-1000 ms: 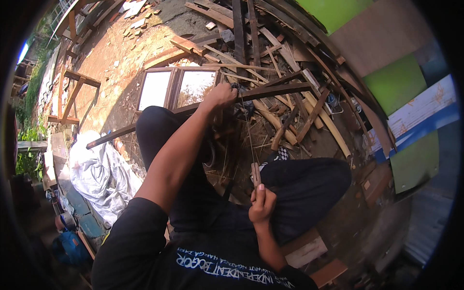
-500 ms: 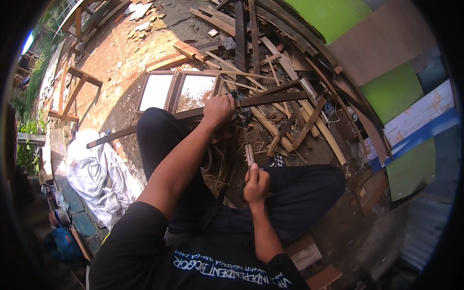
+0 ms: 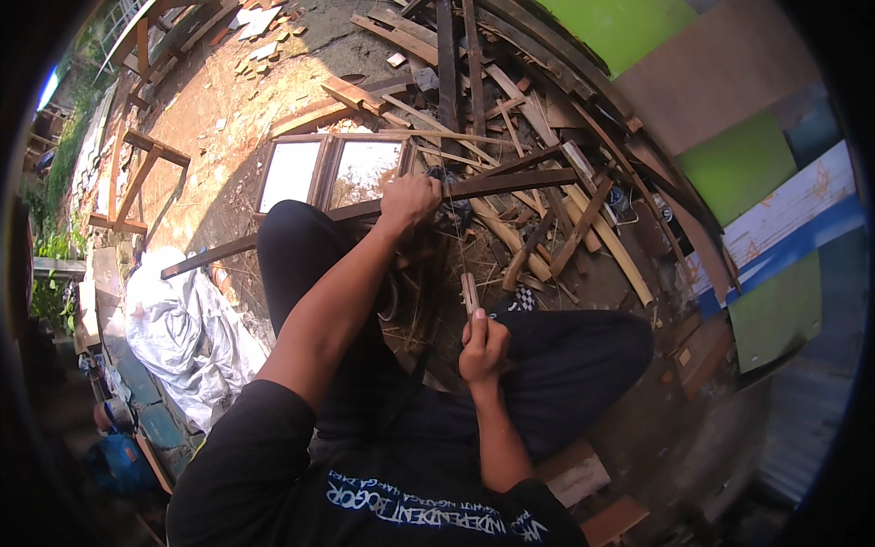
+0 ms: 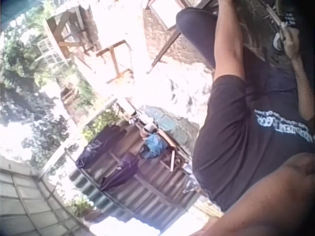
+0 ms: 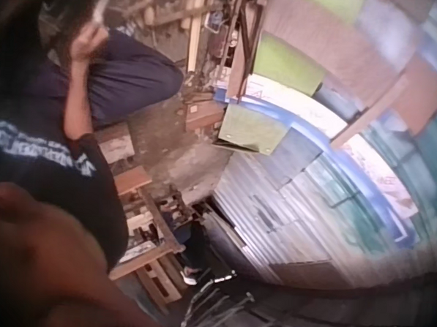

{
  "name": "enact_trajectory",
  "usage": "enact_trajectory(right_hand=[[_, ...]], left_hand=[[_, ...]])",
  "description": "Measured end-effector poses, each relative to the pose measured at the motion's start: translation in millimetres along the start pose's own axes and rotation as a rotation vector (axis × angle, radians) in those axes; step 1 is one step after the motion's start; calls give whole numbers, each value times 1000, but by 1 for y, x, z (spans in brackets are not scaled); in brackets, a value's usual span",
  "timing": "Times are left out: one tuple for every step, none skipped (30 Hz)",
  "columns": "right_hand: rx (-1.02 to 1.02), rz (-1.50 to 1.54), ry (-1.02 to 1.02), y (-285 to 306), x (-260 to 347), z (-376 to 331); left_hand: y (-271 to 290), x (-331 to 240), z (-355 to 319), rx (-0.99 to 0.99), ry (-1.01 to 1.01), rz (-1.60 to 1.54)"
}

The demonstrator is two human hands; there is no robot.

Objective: The person sits on the ground and assembles a small wooden frame by fitting pieces together and using a metal file to smooth edges. They handle several wooden pieces and a metal file, then place the assembled frame on the ground.

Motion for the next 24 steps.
enact_trajectory(right_hand=[[2, -13, 35, -11, 0, 22], [-11, -14, 34, -19, 1, 33], [1, 1, 14, -20, 2, 31], [12, 15, -7, -19, 5, 25], [24, 44, -24, -14, 5, 12], [32, 74, -38, -7, 2, -5], [33, 88, -78, 4, -1, -28], [32, 112, -114, 12, -3, -45], [11, 99, -110, 14, -3, -49], [6, 81, -113, 17, -2, -53], [0, 63, -115, 19, 0, -54], [3, 50, -61, 13, 5, -39], [9, 44, -2, 1, 9, -12], [15, 43, 24, -10, 8, 14], [1, 33, 69, -20, 7, 37], [-18, 18, 52, -18, 4, 46], [-9, 33, 32, -20, 6, 46], [-6, 39, 2, -18, 9, 41], [22, 38, -39, -13, 16, 27], [53, 39, -66, -6, 21, 10], [46, 76, -103, 3, 17, -12], [37, 114, -148, 12, 8, -38], [16, 120, -168, 19, 10, -57], [-4, 126, -186, 24, 12, -68]], left_hand=[[-2, 2, 2, -3, -26, 3], [0, 3, 3, -2, -51, 5], [2, 3, 4, 0, -65, 18], [2, 4, 6, 2, -79, 31], [2, 3, 4, 9, -90, 36], [3, 2, 4, 5, -84, 21], [6, 1, 5, -1, -74, 1], [10, 2, 7, -11, -71, -10], [10, 0, 8, -10, -84, -10], [8, 0, 4, -4, -81, -10], [7, 2, 1, 0, -77, -10], [5, 4, 1, -3, -82, -18], [3, 7, 2, -12, -87, -19], [2, 9, 2, -20, -92, -23], [1, 7, 4, -16, -99, -14], [-3, -4, 8, -3, -125, -13], [0, -1, 9, -6, -119, -4], [1, 1, 6, 6, -97, -13], [2, 2, 4, 20, -76, -23], [7, 3, 5, 18, -55, -34], [11, 3, 8, 22, -53, -37], [12, 3, 8, 35, -51, -38], [12, 2, 8, 50, -51, -37], [10, 2, 8, 54, -59, -26]])
Point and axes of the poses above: each hand's wrist, its own z-axis towards the middle knuckle, its own y-axis out of the back of the hand, x = y × z, the point moved 5 cm from there along z, towards the middle knuckle
